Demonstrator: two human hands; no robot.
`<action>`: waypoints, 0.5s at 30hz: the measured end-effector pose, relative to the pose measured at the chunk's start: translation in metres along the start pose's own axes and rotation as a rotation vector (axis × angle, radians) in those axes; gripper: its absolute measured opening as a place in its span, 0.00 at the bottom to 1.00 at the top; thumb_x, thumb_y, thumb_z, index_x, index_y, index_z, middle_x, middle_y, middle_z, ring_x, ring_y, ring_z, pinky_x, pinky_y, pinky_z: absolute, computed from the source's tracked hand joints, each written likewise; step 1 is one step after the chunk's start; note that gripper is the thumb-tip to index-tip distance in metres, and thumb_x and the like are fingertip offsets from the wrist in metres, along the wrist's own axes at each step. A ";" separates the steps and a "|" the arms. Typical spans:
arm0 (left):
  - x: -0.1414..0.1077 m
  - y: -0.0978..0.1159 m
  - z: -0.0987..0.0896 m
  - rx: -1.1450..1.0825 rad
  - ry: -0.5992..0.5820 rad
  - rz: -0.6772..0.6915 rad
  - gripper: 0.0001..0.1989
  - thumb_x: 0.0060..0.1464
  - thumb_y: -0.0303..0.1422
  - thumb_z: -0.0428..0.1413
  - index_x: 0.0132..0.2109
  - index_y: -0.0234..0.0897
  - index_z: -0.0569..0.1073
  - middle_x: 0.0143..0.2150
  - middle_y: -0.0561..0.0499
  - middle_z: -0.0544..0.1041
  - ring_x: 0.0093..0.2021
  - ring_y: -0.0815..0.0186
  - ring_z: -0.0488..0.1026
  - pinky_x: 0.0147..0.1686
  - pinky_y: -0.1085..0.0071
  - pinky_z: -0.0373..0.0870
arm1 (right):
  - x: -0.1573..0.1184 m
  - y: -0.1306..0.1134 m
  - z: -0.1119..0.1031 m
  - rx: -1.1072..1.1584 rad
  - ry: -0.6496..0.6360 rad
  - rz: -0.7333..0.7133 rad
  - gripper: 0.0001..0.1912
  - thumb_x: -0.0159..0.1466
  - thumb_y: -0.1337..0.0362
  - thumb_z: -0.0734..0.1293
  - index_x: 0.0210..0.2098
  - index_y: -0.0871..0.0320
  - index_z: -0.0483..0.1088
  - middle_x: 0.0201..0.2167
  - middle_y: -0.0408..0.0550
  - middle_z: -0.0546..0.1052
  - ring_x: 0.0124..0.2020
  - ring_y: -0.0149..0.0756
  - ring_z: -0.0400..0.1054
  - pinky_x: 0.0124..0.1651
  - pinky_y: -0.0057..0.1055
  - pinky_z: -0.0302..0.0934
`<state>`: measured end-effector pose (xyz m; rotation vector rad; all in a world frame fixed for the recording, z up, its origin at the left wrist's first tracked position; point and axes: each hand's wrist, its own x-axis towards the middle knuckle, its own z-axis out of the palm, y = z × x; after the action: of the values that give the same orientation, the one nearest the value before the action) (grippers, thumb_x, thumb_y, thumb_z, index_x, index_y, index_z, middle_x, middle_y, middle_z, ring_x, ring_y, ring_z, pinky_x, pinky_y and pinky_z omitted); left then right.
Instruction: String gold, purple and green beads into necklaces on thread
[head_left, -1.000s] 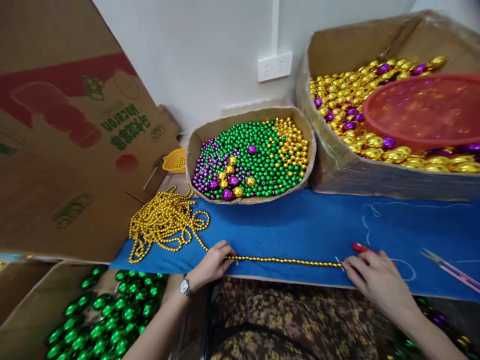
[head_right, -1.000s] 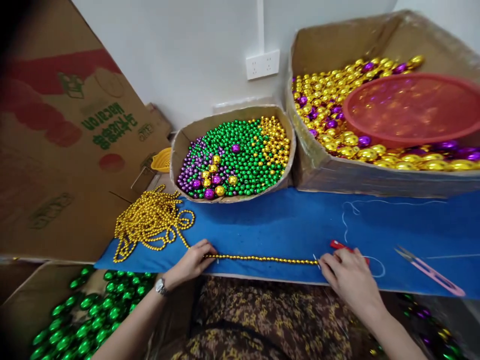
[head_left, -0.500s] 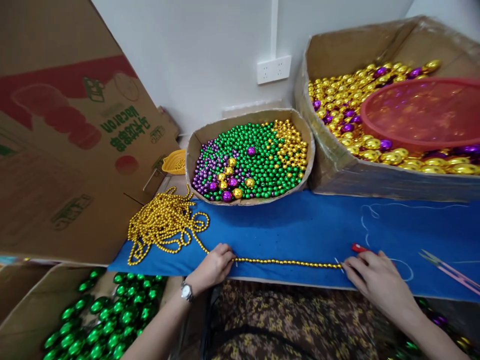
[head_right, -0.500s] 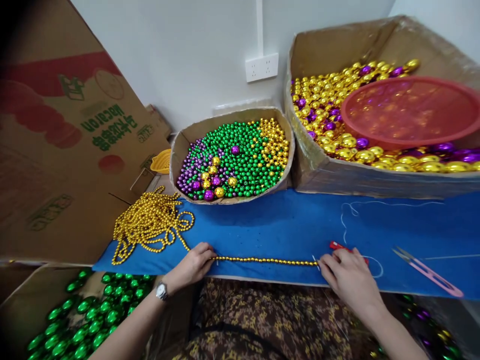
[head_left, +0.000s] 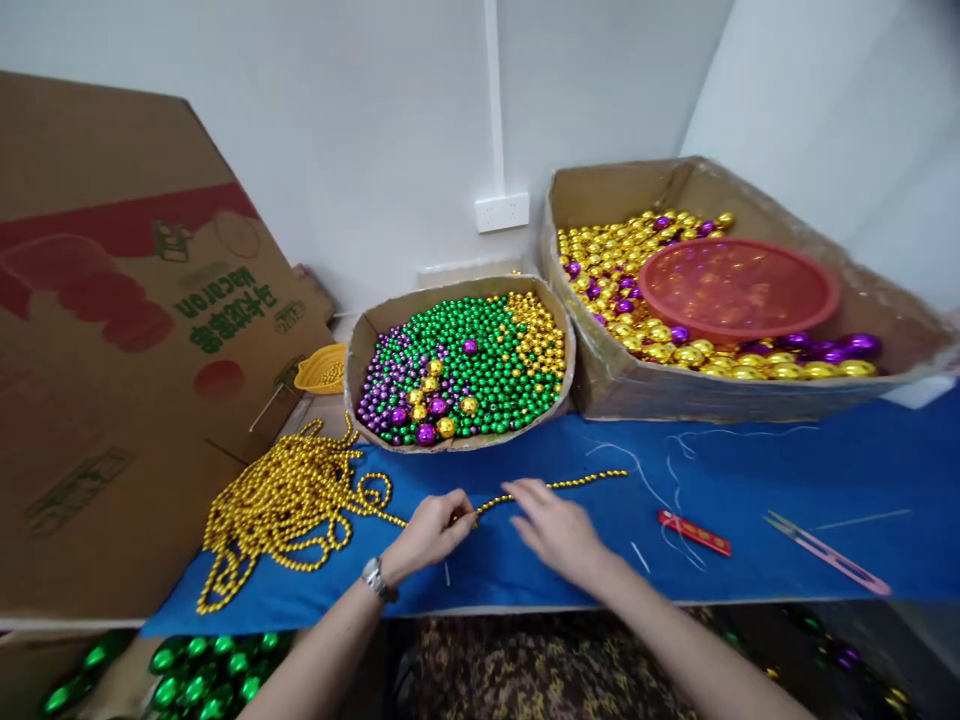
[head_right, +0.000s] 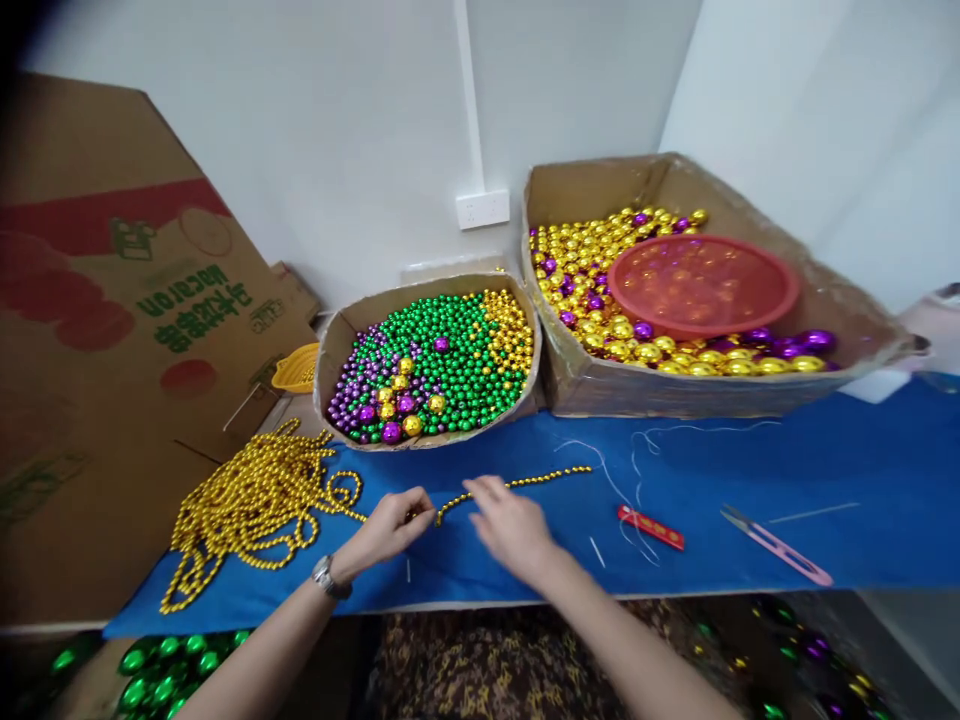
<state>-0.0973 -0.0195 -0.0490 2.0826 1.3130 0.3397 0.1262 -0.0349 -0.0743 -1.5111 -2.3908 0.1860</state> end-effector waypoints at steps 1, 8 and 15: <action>-0.001 0.004 -0.001 -0.051 -0.005 0.013 0.09 0.58 0.34 0.47 0.32 0.36 0.67 0.26 0.55 0.71 0.26 0.70 0.66 0.26 0.75 0.57 | 0.007 -0.021 0.009 0.027 -0.033 -0.044 0.23 0.62 0.62 0.63 0.57 0.51 0.63 0.52 0.49 0.71 0.42 0.35 0.71 0.39 0.28 0.64; -0.015 -0.018 -0.024 -0.010 0.023 0.015 0.14 0.60 0.39 0.43 0.30 0.38 0.62 0.23 0.56 0.65 0.24 0.69 0.62 0.25 0.75 0.57 | 0.028 -0.003 0.018 -0.036 -0.292 -0.080 0.13 0.66 0.59 0.62 0.46 0.61 0.68 0.41 0.47 0.74 0.37 0.32 0.70 0.39 0.34 0.67; -0.021 -0.085 -0.031 0.190 0.182 -0.045 0.13 0.58 0.40 0.42 0.30 0.40 0.62 0.21 0.56 0.68 0.22 0.67 0.68 0.26 0.74 0.61 | -0.007 0.169 -0.064 -0.330 -0.304 0.314 0.15 0.66 0.60 0.63 0.50 0.59 0.66 0.48 0.50 0.70 0.44 0.37 0.69 0.45 0.40 0.66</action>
<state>-0.1836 -0.0010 -0.0772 2.2162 1.5502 0.4066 0.2943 0.0294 -0.0608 -2.1491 -2.4882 0.0970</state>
